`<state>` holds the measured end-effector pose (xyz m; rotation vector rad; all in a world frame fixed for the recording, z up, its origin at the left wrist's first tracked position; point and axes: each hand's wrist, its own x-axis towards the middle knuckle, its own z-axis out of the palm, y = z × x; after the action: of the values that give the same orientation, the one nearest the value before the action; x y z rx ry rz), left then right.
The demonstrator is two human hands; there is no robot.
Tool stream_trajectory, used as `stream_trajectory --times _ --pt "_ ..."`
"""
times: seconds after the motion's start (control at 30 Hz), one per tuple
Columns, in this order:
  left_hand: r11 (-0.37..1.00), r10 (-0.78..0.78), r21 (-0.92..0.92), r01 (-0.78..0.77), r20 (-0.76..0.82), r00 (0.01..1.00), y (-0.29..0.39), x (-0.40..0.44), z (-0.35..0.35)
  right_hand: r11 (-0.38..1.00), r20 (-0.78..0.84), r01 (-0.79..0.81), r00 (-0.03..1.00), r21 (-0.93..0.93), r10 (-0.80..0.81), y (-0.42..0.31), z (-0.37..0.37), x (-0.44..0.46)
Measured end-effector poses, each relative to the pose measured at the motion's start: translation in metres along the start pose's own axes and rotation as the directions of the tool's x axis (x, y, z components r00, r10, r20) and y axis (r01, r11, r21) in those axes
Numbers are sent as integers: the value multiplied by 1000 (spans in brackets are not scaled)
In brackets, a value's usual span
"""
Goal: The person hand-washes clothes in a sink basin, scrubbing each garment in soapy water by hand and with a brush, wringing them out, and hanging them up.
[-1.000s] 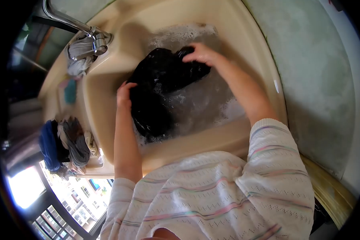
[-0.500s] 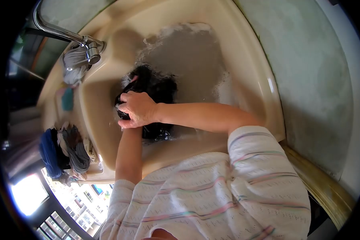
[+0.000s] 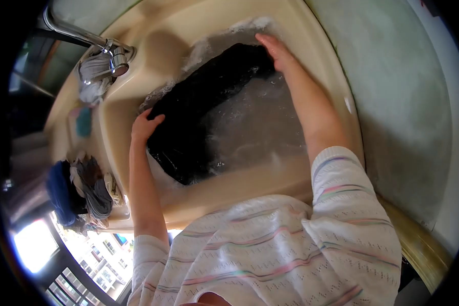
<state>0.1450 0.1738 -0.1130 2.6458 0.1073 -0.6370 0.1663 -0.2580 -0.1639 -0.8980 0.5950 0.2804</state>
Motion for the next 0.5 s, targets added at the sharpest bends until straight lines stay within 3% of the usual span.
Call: stream_trajectory --times 0.07,0.1,0.13,0.2,0.23,0.27,0.3,0.33,0.37,0.4,0.47,0.5 --pt "951 179 279 -132 -151 972 48 -10 4 851 -83 214 954 -479 -287 50 9 5" --pt "892 276 418 -170 -209 938 74 -12 11 740 -68 179 955 -649 -290 70 26 2" --pt "862 370 424 -277 -152 917 83 0 38 596 -53 136 956 -792 -289 83 39 -4" --pt "839 191 493 -232 132 973 103 3 55 505 252 295 956 -811 -152 73 45 -16" --pt "954 216 166 -250 199 956 81 18 53 616 211 264 964 -742 -160 64 41 -11" --pt "959 259 -180 -218 255 932 59 29 49 746 104 212 976 -632 -189 48 37 -15" --pt "606 270 -793 63 280 921 59 6 35 805 99 245 969 -540 -228 39 20 -5" --pt "477 250 -857 195 345 905 42 8 31 854 89 280 959 -438 -269 31 13 -3" --pt "309 252 -916 257 340 906 33 9 38 934 71 163 986 -318 -148 33 11 -2" --pt "124 254 -943 308 331 909 29 10 45 909 105 214 976 -358 -189 38 24 -9" --pt "-78 230 -959 272 248 941 53 -2 50 848 178 313 949 -428 -260 64 72 -28" --pt "-171 208 -953 250 213 955 63 -7 53 736 272 406 913 -542 -303 74 92 -37"
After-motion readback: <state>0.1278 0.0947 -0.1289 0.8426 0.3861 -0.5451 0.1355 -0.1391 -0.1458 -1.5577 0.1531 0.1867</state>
